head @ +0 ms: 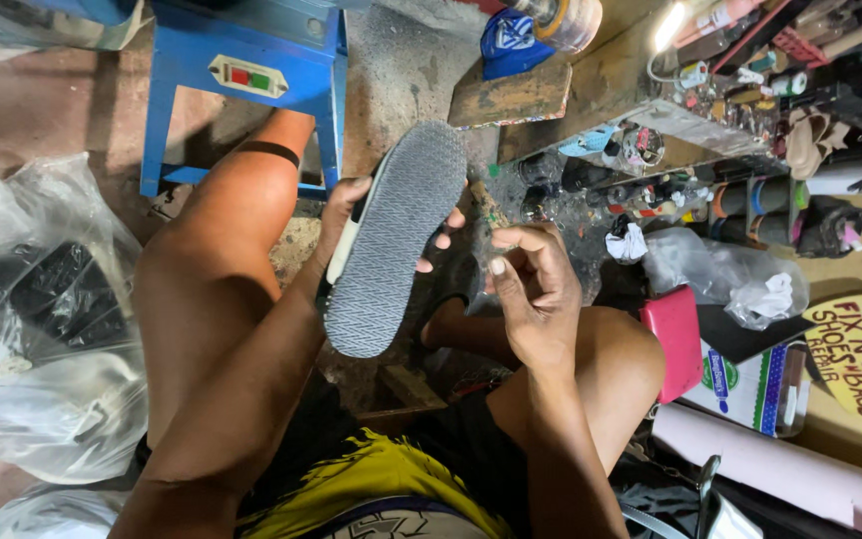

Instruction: The person holds a black and white slip-on shoe and presses its sole against a rotating grinding wheel. They rotate the shoe to grind different sections of the sole, including the edges and the bottom surface, while seated on the floor.

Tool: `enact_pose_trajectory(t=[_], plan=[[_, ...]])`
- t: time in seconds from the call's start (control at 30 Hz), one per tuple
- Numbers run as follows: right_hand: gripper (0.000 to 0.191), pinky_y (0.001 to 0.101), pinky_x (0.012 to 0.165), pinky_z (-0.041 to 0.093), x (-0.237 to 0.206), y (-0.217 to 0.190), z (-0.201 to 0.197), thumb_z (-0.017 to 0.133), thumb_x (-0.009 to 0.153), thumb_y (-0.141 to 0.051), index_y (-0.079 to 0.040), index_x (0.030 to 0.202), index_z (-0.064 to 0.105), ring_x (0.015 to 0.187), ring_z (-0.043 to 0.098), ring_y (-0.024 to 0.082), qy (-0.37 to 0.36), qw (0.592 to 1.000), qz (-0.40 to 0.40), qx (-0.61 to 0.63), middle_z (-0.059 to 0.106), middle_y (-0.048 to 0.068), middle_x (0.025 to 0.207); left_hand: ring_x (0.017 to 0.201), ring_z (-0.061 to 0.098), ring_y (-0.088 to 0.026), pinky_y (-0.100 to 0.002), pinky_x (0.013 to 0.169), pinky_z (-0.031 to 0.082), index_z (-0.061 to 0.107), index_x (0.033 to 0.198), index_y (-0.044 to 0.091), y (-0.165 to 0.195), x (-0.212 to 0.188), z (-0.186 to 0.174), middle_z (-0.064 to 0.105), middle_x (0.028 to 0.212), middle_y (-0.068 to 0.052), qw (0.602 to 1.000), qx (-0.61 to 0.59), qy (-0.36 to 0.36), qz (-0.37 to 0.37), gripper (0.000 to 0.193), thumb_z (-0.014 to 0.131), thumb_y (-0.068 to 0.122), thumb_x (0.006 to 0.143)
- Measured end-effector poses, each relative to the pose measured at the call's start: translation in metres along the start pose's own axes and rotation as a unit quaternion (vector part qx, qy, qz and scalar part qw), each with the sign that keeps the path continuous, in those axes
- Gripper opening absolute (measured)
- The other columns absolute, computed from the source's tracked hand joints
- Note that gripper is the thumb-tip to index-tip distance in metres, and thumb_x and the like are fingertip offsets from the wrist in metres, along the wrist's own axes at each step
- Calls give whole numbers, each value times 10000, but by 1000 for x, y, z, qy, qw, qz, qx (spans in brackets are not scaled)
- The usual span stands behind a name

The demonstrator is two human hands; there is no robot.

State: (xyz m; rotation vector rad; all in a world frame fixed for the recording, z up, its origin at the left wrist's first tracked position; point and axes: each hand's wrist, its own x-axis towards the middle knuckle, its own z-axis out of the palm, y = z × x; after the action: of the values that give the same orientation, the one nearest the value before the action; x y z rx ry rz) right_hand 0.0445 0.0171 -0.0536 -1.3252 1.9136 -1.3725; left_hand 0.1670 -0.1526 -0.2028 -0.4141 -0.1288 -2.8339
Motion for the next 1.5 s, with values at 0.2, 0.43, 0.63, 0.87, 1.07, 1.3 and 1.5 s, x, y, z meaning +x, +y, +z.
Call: enact_pose_trajectory(t=[0.2, 0.43, 0.63, 0.87, 1.07, 1.3, 1.5], plan=[[180, 214, 719, 503, -7, -6, -9, 661, 1010, -13, 0, 1188, 637, 805, 598, 80, -12, 1000, -4, -17, 568, 48, 1116, 1177, 664, -364, -492, 924, 624, 352, 1644, -59, -2, 5, 10, 562, 1401, -333, 999, -5, -44, 7, 909, 580, 498, 963], [159, 204, 652, 492, -10, 10, -7, 673, 988, -4, -23, 1145, 685, 756, 625, 64, -34, 998, -5, -60, 622, 26, 964, 1138, 673, -343, -443, 882, 624, 415, 1531, -7, -3, 3, 18, 622, 1340, -273, 989, 111, 95, -15, 825, 582, 507, 908], [139, 239, 705, 566, -6, 25, 7, 667, 984, -27, -33, 1120, 695, 809, 679, 88, -73, 996, 50, -10, 705, 40, 1025, 931, 709, -230, -343, 822, 598, 649, 1309, -69, -7, 21, -11, 727, 1115, -174, 937, 301, 174, -25, 565, 623, 377, 963], [170, 322, 673, 561, 8, 23, 17, 755, 916, -135, -48, 1055, 712, 804, 722, 168, -72, 977, 47, -197, 743, 76, 978, 913, 704, -164, -311, 798, 570, 637, 1254, 1, -10, 23, -13, 729, 1054, -97, 760, 555, 334, 51, 551, 754, 378, 869], [107, 420, 656, 499, 17, 24, 23, 699, 952, -120, -47, 926, 625, 756, 676, 322, -117, 956, 14, -269, 670, 118, 876, 997, 724, -199, -325, 854, 571, 550, 1365, 47, -4, 22, 5, 736, 1136, -119, 699, 623, 347, 55, 727, 772, 439, 795], [71, 355, 579, 431, 11, 44, 27, 633, 926, -29, -50, 877, 586, 663, 554, 226, -142, 973, 41, -176, 581, 78, 779, 945, 730, -190, -332, 827, 584, 616, 1321, 33, 1, 18, -13, 747, 1096, -122, 736, 597, 321, -1, 620, 738, 399, 836], [106, 253, 576, 470, 1, 52, 5, 494, 986, -30, -40, 906, 564, 624, 534, 99, -83, 976, 78, 184, 555, 23, 771, 1011, 708, -309, -415, 899, 591, 601, 1375, -79, -1, 9, -20, 703, 1191, -252, 950, 274, 143, -50, 657, 622, 436, 966]])
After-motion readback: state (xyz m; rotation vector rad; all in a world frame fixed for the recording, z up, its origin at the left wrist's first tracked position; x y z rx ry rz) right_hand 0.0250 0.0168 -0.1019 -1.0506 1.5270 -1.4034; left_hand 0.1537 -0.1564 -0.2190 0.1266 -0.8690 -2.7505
